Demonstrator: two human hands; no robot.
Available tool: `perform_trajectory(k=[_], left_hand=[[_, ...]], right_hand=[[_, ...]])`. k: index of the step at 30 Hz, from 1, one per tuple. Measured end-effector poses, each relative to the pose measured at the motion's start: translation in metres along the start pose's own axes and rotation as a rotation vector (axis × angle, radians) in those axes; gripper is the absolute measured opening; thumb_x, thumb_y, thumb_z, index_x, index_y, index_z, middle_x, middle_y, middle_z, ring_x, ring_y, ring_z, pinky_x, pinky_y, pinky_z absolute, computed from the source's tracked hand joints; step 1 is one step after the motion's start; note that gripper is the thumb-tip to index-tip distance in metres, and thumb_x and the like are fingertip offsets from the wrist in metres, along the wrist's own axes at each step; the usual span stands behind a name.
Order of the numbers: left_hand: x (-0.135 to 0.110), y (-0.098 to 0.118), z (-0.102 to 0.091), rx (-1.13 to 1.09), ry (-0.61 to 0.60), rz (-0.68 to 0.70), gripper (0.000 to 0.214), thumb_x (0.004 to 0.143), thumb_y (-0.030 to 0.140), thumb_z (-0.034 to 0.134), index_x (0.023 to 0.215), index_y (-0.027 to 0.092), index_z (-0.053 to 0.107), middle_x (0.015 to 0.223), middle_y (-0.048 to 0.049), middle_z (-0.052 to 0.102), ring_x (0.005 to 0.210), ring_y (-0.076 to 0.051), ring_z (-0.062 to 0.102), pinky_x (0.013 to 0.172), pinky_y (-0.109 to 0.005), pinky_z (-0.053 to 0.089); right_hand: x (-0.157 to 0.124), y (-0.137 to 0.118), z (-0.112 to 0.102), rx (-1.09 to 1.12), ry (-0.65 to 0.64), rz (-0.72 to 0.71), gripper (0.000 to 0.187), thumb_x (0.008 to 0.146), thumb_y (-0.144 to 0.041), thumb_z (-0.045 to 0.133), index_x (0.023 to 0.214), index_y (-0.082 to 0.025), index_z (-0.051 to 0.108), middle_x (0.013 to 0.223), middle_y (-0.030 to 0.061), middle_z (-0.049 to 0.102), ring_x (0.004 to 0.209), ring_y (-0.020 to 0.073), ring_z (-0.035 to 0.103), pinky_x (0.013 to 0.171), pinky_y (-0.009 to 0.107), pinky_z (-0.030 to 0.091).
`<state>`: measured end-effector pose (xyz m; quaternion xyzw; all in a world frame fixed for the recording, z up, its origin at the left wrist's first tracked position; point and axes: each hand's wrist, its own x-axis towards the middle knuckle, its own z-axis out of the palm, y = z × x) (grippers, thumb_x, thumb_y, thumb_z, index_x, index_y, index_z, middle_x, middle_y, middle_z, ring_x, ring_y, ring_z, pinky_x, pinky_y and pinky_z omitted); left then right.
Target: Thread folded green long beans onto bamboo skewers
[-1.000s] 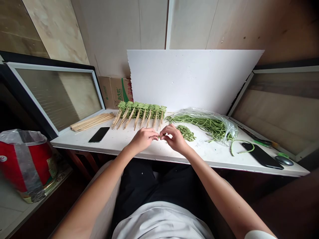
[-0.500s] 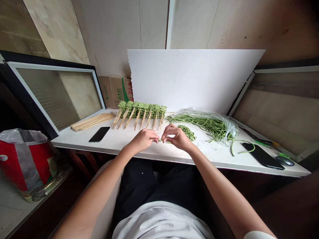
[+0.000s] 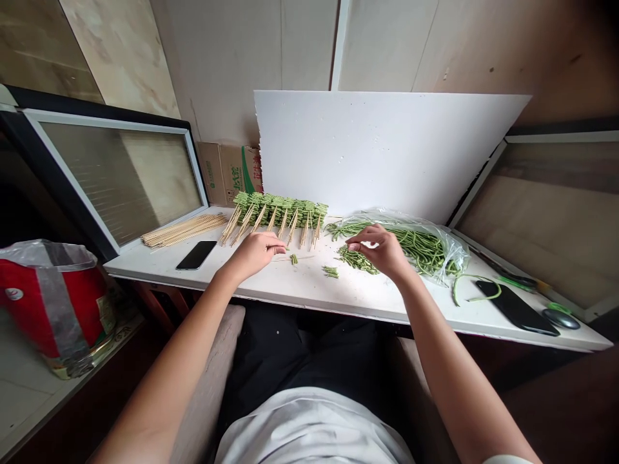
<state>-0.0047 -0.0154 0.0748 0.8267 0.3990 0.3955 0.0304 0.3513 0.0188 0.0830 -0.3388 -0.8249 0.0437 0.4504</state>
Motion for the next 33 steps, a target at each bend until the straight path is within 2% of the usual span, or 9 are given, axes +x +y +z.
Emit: perform_trajectory(k=[6,9,14,16,18,20,23,28,33], left_hand=[[-0.002,0.005,0.025,0.005,-0.044,0.061,0.028,0.104,0.019,0.055,0.116,0.022,0.08,0.097,-0.006,0.066,0.085,-0.018,0.065,0.081,-0.031,0.053],[-0.003,0.007,0.031,-0.014,-0.064,0.055,0.035,0.107,0.019,0.047,0.128,0.022,0.075,0.103,-0.0067,0.062,0.089,-0.018,0.064,0.087,-0.033,0.054],[-0.001,0.011,0.034,-0.062,-0.035,0.094,0.035,0.106,0.016,0.048,0.126,0.024,0.076,0.106,-0.0067,0.06,0.091,-0.018,0.064,0.087,-0.033,0.055],[-0.001,0.015,0.037,-0.083,-0.007,0.113,0.033,0.105,0.016,0.052,0.124,0.024,0.077,0.107,-0.0069,0.062,0.091,-0.018,0.065,0.086,-0.033,0.056],[0.0,0.02,0.041,-0.105,0.02,0.124,0.03,0.103,0.017,0.058,0.125,0.024,0.076,0.107,-0.007,0.067,0.09,-0.018,0.067,0.085,-0.033,0.056],[0.001,0.025,0.045,-0.131,0.046,0.133,0.028,0.101,0.016,0.063,0.126,0.023,0.075,0.106,-0.0069,0.071,0.091,-0.019,0.069,0.084,-0.032,0.057],[0.002,0.03,0.049,-0.161,0.085,0.146,0.025,0.099,0.017,0.067,0.123,0.021,0.074,0.105,-0.0075,0.075,0.095,-0.02,0.071,0.085,-0.032,0.058],[0.003,0.031,0.048,-0.136,0.125,0.146,0.021,0.096,0.023,0.075,0.117,0.021,0.076,0.101,-0.0064,0.077,0.089,-0.02,0.073,0.084,-0.032,0.058],[0.002,0.034,0.044,-0.104,0.124,0.147,0.01,0.099,0.023,0.071,0.103,0.021,0.08,0.096,-0.0069,0.077,0.088,-0.02,0.073,0.082,-0.033,0.057]], right_hand=[[-0.017,0.025,0.056,-0.074,-0.392,0.119,0.022,0.095,-0.013,0.068,0.095,-0.024,0.087,0.09,0.0073,0.081,0.087,0.0256,0.07,0.08,0.036,0.054],[-0.025,0.032,0.07,-0.128,-0.45,0.145,0.016,0.09,-0.014,0.074,0.092,-0.024,0.087,0.087,0.0073,0.081,0.091,0.0284,0.07,0.081,0.038,0.054],[-0.022,0.018,0.066,-0.203,-0.339,0.06,0.009,0.086,-0.027,0.084,0.094,-0.022,0.086,0.095,0.0122,0.08,0.106,0.0364,0.064,0.091,0.048,0.053],[-0.018,0.0,0.064,-0.085,-0.281,0.053,0.02,0.094,-0.039,0.077,0.102,-0.022,0.085,0.102,0.013,0.08,0.104,0.0337,0.066,0.09,0.047,0.054],[-0.014,-0.022,0.063,0.139,-0.267,0.085,0.033,0.1,-0.049,0.066,0.113,-0.023,0.082,0.11,0.0116,0.08,0.1,0.0288,0.069,0.081,0.04,0.056],[-0.012,-0.04,0.065,0.248,-0.219,0.105,0.04,0.096,-0.054,0.072,0.123,-0.025,0.078,0.11,0.01,0.08,0.099,0.0266,0.07,0.077,0.037,0.055],[-0.012,-0.053,0.068,0.29,-0.123,0.057,0.035,0.092,-0.052,0.078,0.116,-0.026,0.08,0.104,0.0083,0.08,0.097,0.0253,0.069,0.077,0.036,0.054],[-0.012,-0.049,0.067,0.278,0.002,-0.012,0.026,0.095,-0.05,0.074,0.103,-0.026,0.082,0.095,0.0077,0.08,0.091,0.0242,0.066,0.074,0.037,0.053],[-0.011,-0.054,0.064,0.236,0.02,-0.034,0.026,0.096,-0.051,0.073,0.099,-0.026,0.08,0.093,0.0076,0.078,0.092,0.0251,0.064,0.075,0.038,0.053]])
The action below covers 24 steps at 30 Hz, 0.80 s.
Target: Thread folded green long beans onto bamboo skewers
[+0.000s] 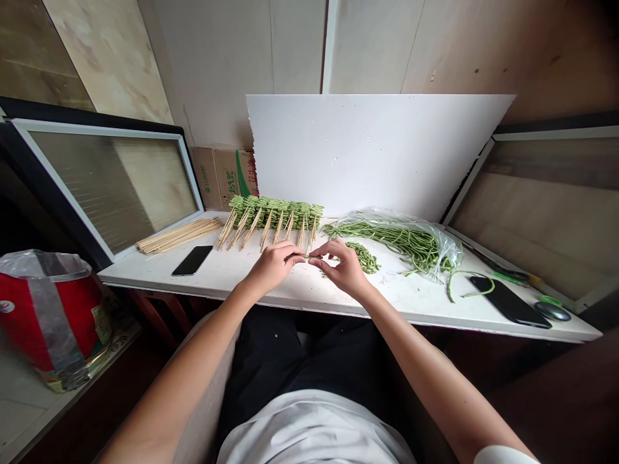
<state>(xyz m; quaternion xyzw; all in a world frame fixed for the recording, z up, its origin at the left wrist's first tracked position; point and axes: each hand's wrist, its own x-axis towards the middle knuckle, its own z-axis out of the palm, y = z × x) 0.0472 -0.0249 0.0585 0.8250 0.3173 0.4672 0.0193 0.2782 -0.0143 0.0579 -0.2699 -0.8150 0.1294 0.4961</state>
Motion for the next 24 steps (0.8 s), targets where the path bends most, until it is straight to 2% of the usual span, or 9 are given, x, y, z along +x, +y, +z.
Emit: perform_trajectory(k=[8,13,17,21,24], left_hand=[[0.0002,0.0039,-0.0017,0.0,-0.051,-0.004,0.015,0.1,0.027,0.07,0.109,0.02,0.08,0.101,-0.0082,0.076,0.089,-0.021,0.072,0.081,-0.033,0.056],[0.0008,0.0057,-0.0063,0.027,-0.07,-0.04,0.015,0.098,0.03,0.073,0.105,0.019,0.08,0.094,-0.0064,0.075,0.083,-0.019,0.069,0.078,-0.031,0.053],[0.0005,0.007,-0.005,0.014,-0.072,0.008,0.015,0.102,0.026,0.067,0.104,0.019,0.08,0.093,-0.0068,0.073,0.082,-0.019,0.067,0.076,-0.03,0.051],[-0.0006,0.0053,-0.0013,0.005,-0.099,0.049,0.014,0.1,0.02,0.067,0.099,0.02,0.08,0.091,-0.0063,0.073,0.082,-0.019,0.067,0.076,-0.031,0.051],[-0.0014,0.0032,0.0004,0.033,-0.129,0.084,0.02,0.098,0.011,0.064,0.089,0.021,0.08,0.089,-0.0046,0.074,0.082,-0.019,0.067,0.081,-0.033,0.05]], right_hand=[[0.0007,-0.003,0.004,-0.066,0.015,-0.02,0.028,0.102,-0.05,0.063,0.096,-0.025,0.073,0.089,0.0077,0.072,0.088,0.0249,0.059,0.073,0.038,0.05],[0.0008,-0.0019,0.0008,-0.075,0.059,-0.028,0.021,0.1,-0.046,0.068,0.098,-0.025,0.072,0.091,0.0079,0.073,0.091,0.0258,0.059,0.073,0.037,0.049],[-0.0002,-0.0043,0.003,-0.049,-0.007,-0.065,0.018,0.1,-0.042,0.07,0.103,-0.025,0.074,0.094,0.0075,0.074,0.09,0.025,0.059,0.079,0.038,0.049],[-0.0011,-0.0034,0.0073,-0.057,-0.022,-0.057,0.013,0.101,-0.034,0.067,0.095,-0.024,0.073,0.089,0.007,0.072,0.086,0.0241,0.058,0.082,0.04,0.048],[-0.0017,-0.0011,0.0082,-0.005,-0.043,-0.049,0.009,0.098,-0.026,0.068,0.091,-0.024,0.073,0.086,0.0065,0.072,0.088,0.0249,0.058,0.084,0.04,0.048]])
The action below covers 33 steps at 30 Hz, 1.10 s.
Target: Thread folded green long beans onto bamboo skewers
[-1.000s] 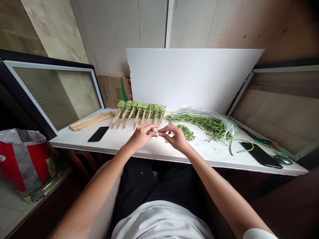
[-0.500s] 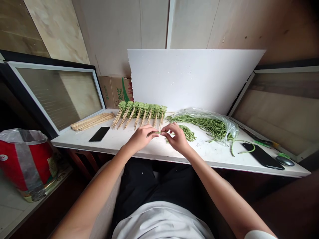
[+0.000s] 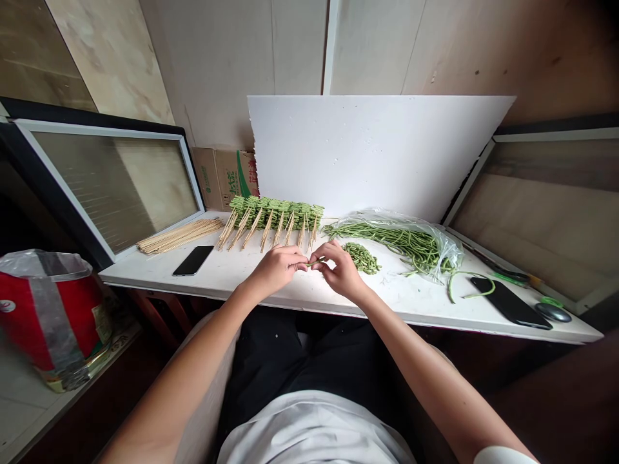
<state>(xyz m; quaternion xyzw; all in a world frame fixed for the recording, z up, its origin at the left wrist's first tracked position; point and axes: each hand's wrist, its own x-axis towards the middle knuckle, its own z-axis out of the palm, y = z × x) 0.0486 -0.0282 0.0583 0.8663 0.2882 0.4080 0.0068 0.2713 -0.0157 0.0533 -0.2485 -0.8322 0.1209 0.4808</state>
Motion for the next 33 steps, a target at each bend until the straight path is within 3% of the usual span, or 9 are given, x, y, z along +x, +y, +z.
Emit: perform_trajectory(k=[4,10,13,15,19,22,26,29,33], left_hand=[[0.001,0.002,0.001,-0.037,-0.024,0.002,0.03,0.093,0.001,0.059,0.08,0.02,0.078,0.085,-0.0025,0.076,0.079,-0.019,0.069,0.088,-0.037,0.051],[0.002,0.003,0.004,-0.133,-0.041,-0.022,0.027,0.091,0.003,0.062,0.079,0.02,0.079,0.083,-0.0043,0.077,0.078,-0.019,0.07,0.077,-0.032,0.054],[0.0,-0.007,-0.006,-0.1,-0.073,-0.064,0.028,0.09,0.002,0.061,0.083,0.02,0.081,0.084,-0.0046,0.077,0.079,-0.019,0.071,0.078,-0.033,0.056],[-0.003,-0.015,-0.017,-0.062,-0.076,-0.136,0.028,0.091,0.003,0.06,0.085,0.02,0.082,0.087,-0.0053,0.077,0.079,-0.02,0.072,0.078,-0.033,0.056],[-0.007,-0.026,-0.033,-0.037,-0.019,-0.249,0.018,0.096,0.02,0.067,0.092,0.022,0.084,0.093,-0.006,0.077,0.084,-0.021,0.072,0.079,-0.034,0.057],[-0.009,-0.028,-0.028,-0.004,-0.028,-0.224,0.02,0.101,0.029,0.065,0.101,0.022,0.084,0.096,-0.0073,0.075,0.088,-0.022,0.07,0.082,-0.035,0.056],[-0.011,-0.027,-0.018,0.033,-0.081,-0.229,0.031,0.106,0.03,0.054,0.122,0.023,0.079,0.101,-0.0073,0.069,0.086,-0.02,0.067,0.082,-0.033,0.054],[-0.012,-0.024,-0.018,0.038,-0.128,-0.238,0.036,0.107,0.029,0.05,0.134,0.023,0.074,0.102,-0.007,0.065,0.081,-0.017,0.063,0.082,-0.031,0.054],[-0.012,-0.021,-0.02,0.019,-0.177,-0.256,0.043,0.104,0.019,0.046,0.139,0.021,0.071,0.105,-0.0075,0.063,0.083,-0.016,0.063,0.084,-0.029,0.054]], right_hand=[[-0.001,0.002,-0.002,0.113,-0.063,0.022,0.012,0.096,-0.021,0.069,0.086,-0.024,0.075,0.083,0.0059,0.072,0.092,0.0255,0.059,0.086,0.04,0.049],[0.003,0.003,-0.008,0.142,-0.146,0.055,0.011,0.094,-0.026,0.073,0.085,-0.024,0.078,0.083,0.0063,0.072,0.094,0.0256,0.062,0.091,0.043,0.05],[0.005,0.011,-0.029,0.083,-0.123,0.049,0.014,0.094,-0.027,0.071,0.082,-0.024,0.078,0.085,0.0066,0.074,0.092,0.0259,0.064,0.092,0.045,0.051],[0.006,0.024,-0.052,0.001,-0.021,0.072,0.014,0.093,-0.029,0.072,0.081,-0.024,0.077,0.088,0.007,0.075,0.093,0.0269,0.065,0.091,0.046,0.052],[0.002,0.055,-0.086,-0.215,0.121,0.198,0.028,0.092,-0.049,0.075,0.093,-0.022,0.083,0.094,0.0111,0.076,0.098,0.0309,0.065,0.076,0.04,0.052],[-0.004,0.072,-0.074,-0.285,-0.027,0.268,0.037,0.097,-0.052,0.067,0.095,-0.018,0.084,0.09,0.0126,0.075,0.086,0.0274,0.066,0.072,0.037,0.052],[-0.014,0.085,-0.033,-0.322,-0.255,0.25,0.03,0.102,-0.029,0.056,0.097,-0.02,0.084,0.092,0.0118,0.078,0.091,0.0275,0.067,0.083,0.038,0.053],[-0.022,0.093,-0.014,-0.328,-0.325,0.238,0.023,0.098,-0.023,0.061,0.095,-0.021,0.085,0.09,0.0101,0.079,0.092,0.0284,0.067,0.089,0.041,0.052],[-0.029,0.102,-0.015,-0.341,-0.354,0.252,0.018,0.097,-0.028,0.068,0.094,-0.022,0.085,0.09,0.0093,0.08,0.093,0.0289,0.068,0.097,0.046,0.051]])
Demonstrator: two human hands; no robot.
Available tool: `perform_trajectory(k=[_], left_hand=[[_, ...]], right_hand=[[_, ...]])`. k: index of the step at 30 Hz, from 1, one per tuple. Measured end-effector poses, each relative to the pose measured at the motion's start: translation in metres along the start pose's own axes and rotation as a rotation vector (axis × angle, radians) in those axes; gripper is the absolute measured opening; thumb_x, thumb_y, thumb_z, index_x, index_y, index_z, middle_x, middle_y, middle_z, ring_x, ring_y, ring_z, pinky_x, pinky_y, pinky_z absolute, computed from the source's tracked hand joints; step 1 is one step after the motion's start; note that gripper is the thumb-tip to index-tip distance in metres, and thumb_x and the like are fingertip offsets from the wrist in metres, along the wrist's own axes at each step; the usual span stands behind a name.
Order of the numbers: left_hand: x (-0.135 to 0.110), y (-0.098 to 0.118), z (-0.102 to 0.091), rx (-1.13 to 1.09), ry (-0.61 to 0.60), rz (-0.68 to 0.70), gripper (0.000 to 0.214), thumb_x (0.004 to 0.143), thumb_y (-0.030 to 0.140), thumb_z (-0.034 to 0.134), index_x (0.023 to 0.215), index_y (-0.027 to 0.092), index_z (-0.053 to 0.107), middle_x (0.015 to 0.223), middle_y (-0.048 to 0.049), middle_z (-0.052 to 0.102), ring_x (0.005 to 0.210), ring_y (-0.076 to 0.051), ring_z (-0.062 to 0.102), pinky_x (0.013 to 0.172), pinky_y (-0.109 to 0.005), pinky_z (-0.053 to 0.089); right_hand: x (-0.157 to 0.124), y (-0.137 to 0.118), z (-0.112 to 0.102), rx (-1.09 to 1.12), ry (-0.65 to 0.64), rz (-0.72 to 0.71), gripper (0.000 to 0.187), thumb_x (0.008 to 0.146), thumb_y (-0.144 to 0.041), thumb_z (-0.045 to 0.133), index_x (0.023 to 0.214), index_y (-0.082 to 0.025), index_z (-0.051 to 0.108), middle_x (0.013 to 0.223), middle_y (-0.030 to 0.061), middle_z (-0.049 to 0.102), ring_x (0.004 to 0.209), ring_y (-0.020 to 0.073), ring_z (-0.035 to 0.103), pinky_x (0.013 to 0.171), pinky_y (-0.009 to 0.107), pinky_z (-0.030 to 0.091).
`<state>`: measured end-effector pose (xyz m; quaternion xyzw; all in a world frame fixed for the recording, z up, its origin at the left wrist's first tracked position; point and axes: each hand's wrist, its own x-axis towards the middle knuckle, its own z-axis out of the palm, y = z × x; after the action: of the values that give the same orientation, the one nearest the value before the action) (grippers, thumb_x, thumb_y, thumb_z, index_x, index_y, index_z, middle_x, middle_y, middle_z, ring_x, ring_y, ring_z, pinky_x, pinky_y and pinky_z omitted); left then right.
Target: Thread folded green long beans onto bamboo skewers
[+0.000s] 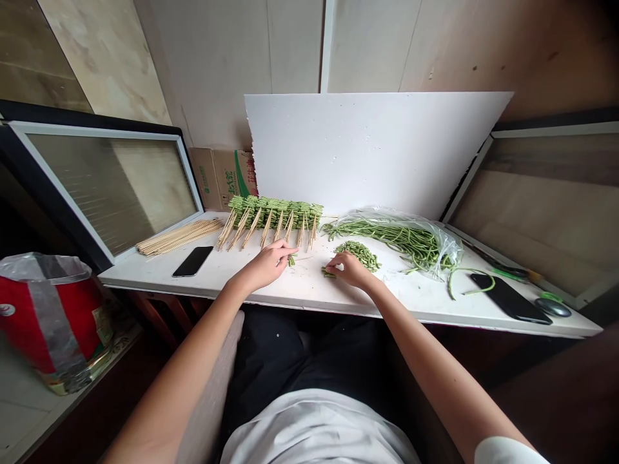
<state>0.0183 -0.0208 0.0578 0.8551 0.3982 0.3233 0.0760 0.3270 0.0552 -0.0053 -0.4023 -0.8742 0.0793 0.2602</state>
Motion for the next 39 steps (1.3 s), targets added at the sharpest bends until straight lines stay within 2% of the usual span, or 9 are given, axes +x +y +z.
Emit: perform_trajectory(k=[5,8,11,13,15,19,24,31,39], left_hand=[[0.002,0.003,0.005,-0.03,-0.005,0.026,0.043,0.104,0.017,0.044,0.136,0.024,0.072,0.113,-0.0081,0.062,0.092,-0.016,0.065,0.092,-0.03,0.054],[0.006,0.006,0.01,-0.058,0.05,0.058,0.04,0.105,0.018,0.049,0.137,0.023,0.071,0.112,-0.0084,0.065,0.095,-0.018,0.067,0.093,-0.033,0.055],[0.008,0.011,0.017,-0.118,0.112,0.075,0.042,0.103,0.017,0.056,0.143,0.024,0.066,0.111,-0.0074,0.07,0.094,-0.019,0.07,0.092,-0.034,0.057],[0.009,0.016,0.021,-0.156,0.139,0.095,0.043,0.101,0.017,0.06,0.143,0.025,0.064,0.113,-0.0074,0.073,0.096,-0.02,0.072,0.091,-0.035,0.059],[0.01,0.021,0.024,-0.182,0.16,0.114,0.042,0.101,0.019,0.063,0.143,0.025,0.065,0.119,-0.0084,0.074,0.102,-0.021,0.073,0.092,-0.035,0.06],[0.009,0.028,0.019,-0.17,0.189,0.11,0.038,0.099,0.023,0.07,0.137,0.023,0.069,0.115,-0.0085,0.077,0.1,-0.022,0.074,0.091,-0.035,0.06],[0.009,0.032,0.011,-0.044,0.279,0.156,0.013,0.096,0.023,0.075,0.107,0.021,0.08,0.102,-0.0072,0.08,0.091,-0.023,0.075,0.084,-0.036,0.056],[0.009,0.042,0.014,0.051,0.344,0.257,0.007,0.097,0.022,0.074,0.102,0.02,0.079,0.097,-0.0049,0.082,0.087,-0.022,0.075,0.087,-0.038,0.048],[0.009,0.036,0.015,0.065,0.28,0.286,0.012,0.097,0.014,0.071,0.092,0.022,0.08,0.093,-0.0017,0.083,0.08,-0.019,0.072,0.088,-0.038,0.04]], right_hand=[[0.0,-0.011,-0.016,0.095,0.103,0.01,0.031,0.1,-0.045,0.065,0.098,-0.02,0.083,0.098,0.0126,0.079,0.096,0.0291,0.07,0.09,0.044,0.055],[0.001,-0.04,-0.028,0.284,0.098,0.025,0.038,0.101,-0.052,0.063,0.109,-0.019,0.081,0.111,0.0132,0.079,0.096,0.0263,0.073,0.079,0.037,0.057],[0.001,-0.072,-0.033,0.457,0.101,-0.018,0.045,0.094,-0.054,0.073,0.122,-0.02,0.078,0.114,0.0126,0.079,0.093,0.024,0.074,0.078,0.035,0.059],[0.001,-0.087,-0.034,0.515,0.136,-0.066,0.047,0.089,-0.054,0.079,0.121,-0.02,0.078,0.114,0.0125,0.079,0.09,0.0235,0.074,0.077,0.035,0.059],[0.0,-0.095,-0.034,0.516,0.195,-0.123,0.04,0.089,-0.053,0.08,0.113,-0.021,0.08,0.108,0.0112,0.08,0.089,0.0234,0.073,0.077,0.036,0.058],[0.0,-0.095,-0.039,0.471,0.321,-0.196,0.029,0.091,-0.05,0.079,0.104,-0.025,0.082,0.096,0.0087,0.079,0.088,0.0236,0.07,0.074,0.037,0.056],[-0.001,-0.098,-0.046,0.444,0.366,-0.231,0.026,0.093,-0.049,0.077,0.105,-0.026,0.081,0.096,0.0083,0.078,0.091,0.0243,0.067,0.073,0.037,0.053],[-0.003,-0.108,-0.044,0.418,0.446,-0.307,0.022,0.092,-0.047,0.079,0.093,-0.025,0.079,0.084,0.0063,0.074,0.083,0.0226,0.062,0.073,0.037,0.05],[-0.002,-0.109,-0.042,0.374,0.374,-0.311,0.018,0.096,-0.04,0.075,0.089,-0.023,0.076,0.084,0.0065,0.073,0.084,0.0239,0.059,0.081,0.041,0.047]])
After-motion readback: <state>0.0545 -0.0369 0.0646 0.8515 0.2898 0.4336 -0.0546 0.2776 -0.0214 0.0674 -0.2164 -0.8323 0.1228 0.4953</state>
